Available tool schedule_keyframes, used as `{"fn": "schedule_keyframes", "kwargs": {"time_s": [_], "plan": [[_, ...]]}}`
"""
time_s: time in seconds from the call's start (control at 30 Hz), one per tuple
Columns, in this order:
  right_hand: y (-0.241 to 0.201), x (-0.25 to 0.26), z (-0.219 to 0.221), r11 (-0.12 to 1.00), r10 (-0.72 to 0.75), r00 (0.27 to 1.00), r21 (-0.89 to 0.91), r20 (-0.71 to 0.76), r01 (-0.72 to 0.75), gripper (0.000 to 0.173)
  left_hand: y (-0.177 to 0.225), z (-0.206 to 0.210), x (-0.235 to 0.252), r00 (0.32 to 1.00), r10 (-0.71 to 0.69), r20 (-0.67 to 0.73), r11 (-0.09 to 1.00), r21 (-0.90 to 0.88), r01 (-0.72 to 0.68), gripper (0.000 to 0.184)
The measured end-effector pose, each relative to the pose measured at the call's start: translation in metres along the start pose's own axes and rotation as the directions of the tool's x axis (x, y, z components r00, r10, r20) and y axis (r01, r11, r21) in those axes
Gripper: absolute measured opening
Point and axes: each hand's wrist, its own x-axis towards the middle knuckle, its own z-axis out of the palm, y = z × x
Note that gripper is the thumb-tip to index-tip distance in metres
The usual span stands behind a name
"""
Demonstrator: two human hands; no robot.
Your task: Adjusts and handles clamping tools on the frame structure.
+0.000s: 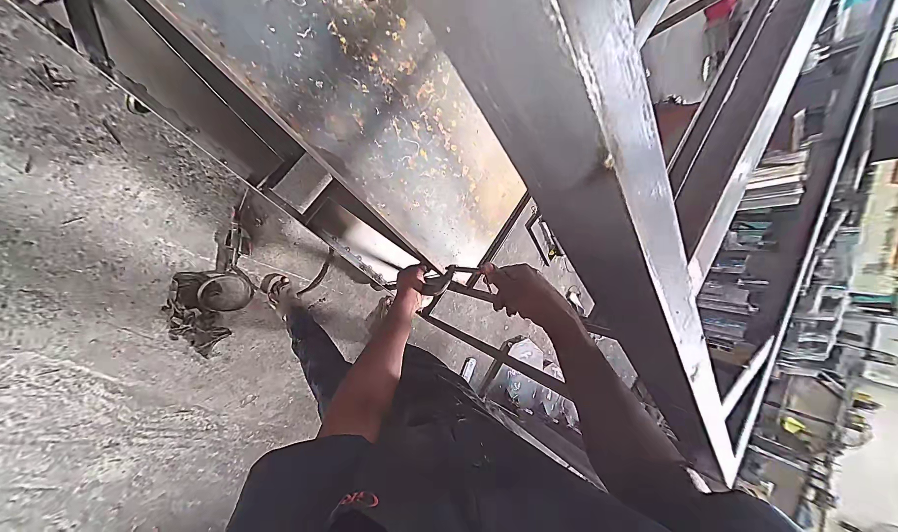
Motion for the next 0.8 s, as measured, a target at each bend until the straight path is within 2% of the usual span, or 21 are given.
{"fn": "schedule_keyframes", "kwargs": {"time_s": [0.17,0.3,0.4,0.5,0.67,0.8], "plan": [[0.0,0.001,0.004,0.964,0.037,0.999,0.262,0.038,-0.046,0.046,0.005,0.004,0.0,1.0,-0.019,-0.015,0.999,0.026,0.02,0.033],[0.002,0.004,0.005,0.981,-0.051,0.999,0.187,0.02,0.046,0.036,-0.001,0.003,-0.001,0.999,0.049,0.016,0.998,0.041,-0.05,0.032],[0.004,0.007,0.01,0.99,-0.064,0.998,0.127,0.012,0.062,0.031,0.002,0.005,0.0,0.999,-0.005,0.048,0.999,-0.042,0.007,0.039],[0.012,0.015,0.017,0.992,-0.056,0.998,0.111,0.002,0.056,0.03,-0.002,0.003,-0.003,0.999,-0.002,0.035,0.998,-0.055,0.004,0.035],[0.014,0.017,0.019,0.985,-0.056,0.996,0.161,-0.069,0.066,0.032,-0.001,0.004,-0.005,0.999,0.016,0.047,1.0,-0.01,-0.016,0.04],[0.005,0.01,0.025,0.924,-0.085,0.979,0.354,-0.184,0.146,0.058,0.006,0.003,-0.006,0.996,0.055,0.072,0.996,0.067,-0.06,0.045]]}}
